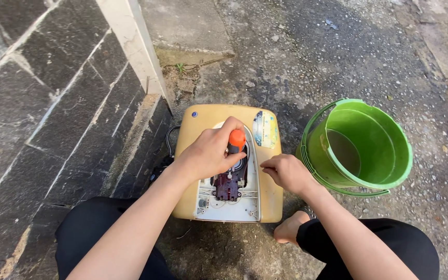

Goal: Disassemble a small electric water heater to inspect internal components using a screwdriver

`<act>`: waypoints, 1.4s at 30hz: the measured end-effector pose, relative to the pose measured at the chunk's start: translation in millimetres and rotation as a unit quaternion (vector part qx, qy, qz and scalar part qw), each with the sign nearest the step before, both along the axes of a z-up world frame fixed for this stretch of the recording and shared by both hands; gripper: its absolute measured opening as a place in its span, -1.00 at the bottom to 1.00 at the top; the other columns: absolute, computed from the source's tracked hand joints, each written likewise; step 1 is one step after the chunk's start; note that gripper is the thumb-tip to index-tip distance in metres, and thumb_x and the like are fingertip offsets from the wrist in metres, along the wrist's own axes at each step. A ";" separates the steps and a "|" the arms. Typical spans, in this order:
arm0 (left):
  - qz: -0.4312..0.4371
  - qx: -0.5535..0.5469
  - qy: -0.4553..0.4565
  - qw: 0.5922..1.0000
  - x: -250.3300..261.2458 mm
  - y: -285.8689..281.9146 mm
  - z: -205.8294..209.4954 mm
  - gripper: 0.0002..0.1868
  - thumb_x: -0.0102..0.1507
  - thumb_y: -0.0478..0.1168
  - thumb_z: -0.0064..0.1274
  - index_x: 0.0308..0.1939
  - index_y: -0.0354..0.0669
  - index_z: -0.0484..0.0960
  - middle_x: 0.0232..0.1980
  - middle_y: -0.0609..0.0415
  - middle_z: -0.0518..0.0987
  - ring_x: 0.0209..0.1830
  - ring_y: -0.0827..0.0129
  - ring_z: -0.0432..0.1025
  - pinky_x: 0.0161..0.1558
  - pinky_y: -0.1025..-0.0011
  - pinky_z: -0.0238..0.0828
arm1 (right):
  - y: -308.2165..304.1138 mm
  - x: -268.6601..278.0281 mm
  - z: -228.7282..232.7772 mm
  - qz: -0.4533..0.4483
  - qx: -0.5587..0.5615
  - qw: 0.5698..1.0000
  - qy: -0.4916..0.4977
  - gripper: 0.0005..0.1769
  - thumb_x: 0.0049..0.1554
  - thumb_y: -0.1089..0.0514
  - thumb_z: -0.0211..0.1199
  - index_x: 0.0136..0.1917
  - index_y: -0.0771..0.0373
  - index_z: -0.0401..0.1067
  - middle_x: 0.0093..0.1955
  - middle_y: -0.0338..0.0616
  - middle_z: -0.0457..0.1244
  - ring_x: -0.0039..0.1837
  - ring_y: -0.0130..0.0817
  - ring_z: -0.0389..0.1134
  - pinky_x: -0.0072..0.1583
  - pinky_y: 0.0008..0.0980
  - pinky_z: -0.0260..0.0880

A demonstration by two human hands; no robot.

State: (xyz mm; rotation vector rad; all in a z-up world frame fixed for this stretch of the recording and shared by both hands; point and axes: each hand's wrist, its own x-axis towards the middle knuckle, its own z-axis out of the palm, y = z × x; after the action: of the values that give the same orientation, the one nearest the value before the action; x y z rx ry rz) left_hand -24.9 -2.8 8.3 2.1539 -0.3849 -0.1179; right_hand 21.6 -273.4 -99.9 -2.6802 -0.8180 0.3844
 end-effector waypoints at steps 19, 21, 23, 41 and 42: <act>-0.041 0.051 0.040 0.997 14.2 -19.5 -3.4 -0.57 0.19 -0.33 0.20 0.02 -0.11 0.32 -0.17 -0.36 0.63 -0.11 -0.27 0.57 -0.18 0.06 0.63 | -0.2 2.3 18.0 0.004 -0.055 0.998 -0.014 -0.85 0.14 -0.06 0.34 -0.09 -0.02 0.52 -0.09 -0.36 0.45 0.10 -0.23 0.46 0.05 -0.12 0.53; -0.070 0.060 0.037 0.995 12.5 -17.9 -0.3 -0.56 0.18 -0.32 0.20 0.06 -0.16 0.35 -0.08 -0.42 0.63 -0.02 -0.34 0.55 -0.06 -0.05 0.58 | 3.0 3.6 16.6 0.020 -0.064 0.998 -0.014 -0.86 0.11 -0.07 0.38 -0.12 -0.06 0.51 -0.12 -0.39 0.41 0.07 -0.25 0.45 0.04 -0.13 0.54; -0.064 0.050 0.017 0.997 11.1 -13.6 2.5 -0.54 0.16 -0.28 0.22 0.08 -0.14 0.36 -0.11 -0.43 0.64 -0.04 -0.37 0.54 -0.05 -0.13 0.53 | 8.6 0.2 20.1 0.037 -0.065 0.997 -0.021 -0.89 0.12 -0.04 0.37 -0.13 -0.05 0.53 -0.14 -0.37 0.41 0.05 -0.25 0.45 0.02 -0.16 0.54; 0.184 -0.104 -0.197 0.957 -191.4 91.8 106.8 -0.55 0.15 -0.33 0.28 0.02 -0.17 0.39 -0.27 0.16 0.57 -0.32 0.46 0.48 -0.23 0.48 0.44 | 189.1 -169.8 187.1 0.051 0.515 0.855 -0.015 -0.82 0.11 0.51 0.38 -0.05 0.40 0.45 -0.16 -0.17 0.36 -0.17 -0.54 0.34 -0.11 -0.62 0.39; 0.186 -0.109 -0.177 0.960 -201.4 99.0 103.4 -0.59 0.16 -0.33 0.27 -0.03 -0.15 0.37 -0.26 0.15 0.58 -0.30 0.44 0.48 -0.18 0.46 0.44 | 196.7 -176.9 189.5 0.080 0.495 0.864 -0.046 -0.77 0.05 0.53 0.41 -0.05 0.40 0.46 -0.15 -0.13 0.40 -0.15 -0.49 0.41 -0.09 -0.59 0.44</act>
State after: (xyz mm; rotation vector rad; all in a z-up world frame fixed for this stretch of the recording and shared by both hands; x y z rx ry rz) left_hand -226.3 96.2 111.7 1.9856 -0.1772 0.5055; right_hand -155.3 -76.7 89.6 -1.6747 -0.9272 -0.1323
